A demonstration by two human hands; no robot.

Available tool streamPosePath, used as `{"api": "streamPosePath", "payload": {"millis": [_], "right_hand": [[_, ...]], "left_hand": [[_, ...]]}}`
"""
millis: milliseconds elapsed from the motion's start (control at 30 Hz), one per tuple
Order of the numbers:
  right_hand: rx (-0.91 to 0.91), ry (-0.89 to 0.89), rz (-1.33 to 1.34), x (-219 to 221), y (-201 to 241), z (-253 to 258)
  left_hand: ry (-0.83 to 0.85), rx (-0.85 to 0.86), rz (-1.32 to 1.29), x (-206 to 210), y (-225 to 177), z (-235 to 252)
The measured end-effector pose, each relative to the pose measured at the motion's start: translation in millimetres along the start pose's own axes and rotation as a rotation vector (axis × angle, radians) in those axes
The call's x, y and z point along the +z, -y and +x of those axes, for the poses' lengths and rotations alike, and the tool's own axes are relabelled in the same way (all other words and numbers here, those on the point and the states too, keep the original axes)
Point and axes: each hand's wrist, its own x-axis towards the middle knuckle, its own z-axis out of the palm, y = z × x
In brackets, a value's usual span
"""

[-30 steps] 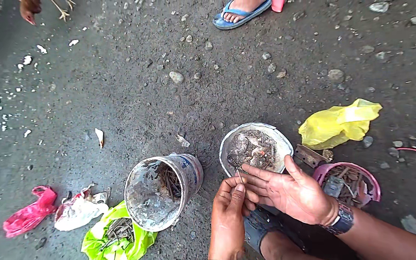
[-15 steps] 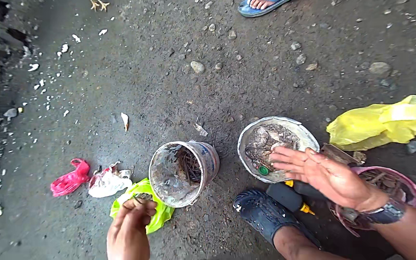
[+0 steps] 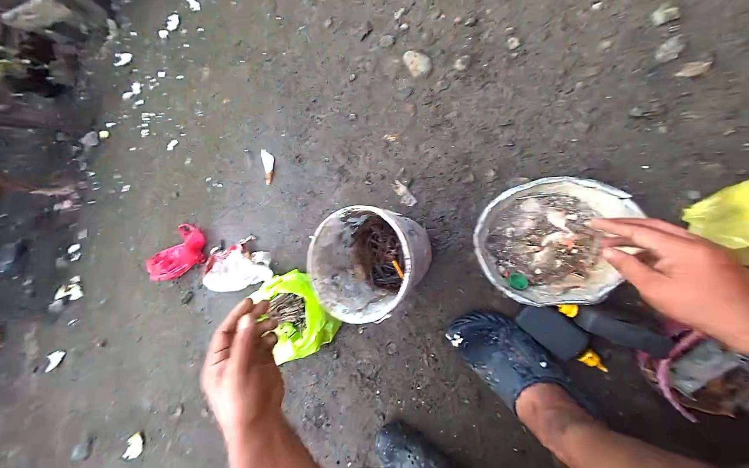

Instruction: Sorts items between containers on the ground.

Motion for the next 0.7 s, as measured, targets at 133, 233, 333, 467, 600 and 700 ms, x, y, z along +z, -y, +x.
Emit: {"api": "streamPosePath", "payload": {"millis": [133,233,333,467,600,700], "right_hand": [[-0.053,-0.089,-0.271,-8,-4,8],[-0.014,-0.096,-0.357,-8,-14,14],[0.020,-0.046,-0.462,-4,-16,13],[-0.007,0.064,-0.562,10,-15,11],[0.011,0.096,-0.585,15,-16,17],[0.052,-0.006,-0.554,9,-18,21]], "left_hand": [[0.810,0.259,-0.206,79,-67,-28],[0.963,0.203,0.091,170,-44,-77],[0.858,0.268,0.547,251,25,-108],[0.873,0.350,0.795,310,71,-125],[1.012,0.338,0.993,343,83,-134],[1.039,0.357,1.023,351,87,-129]]}}
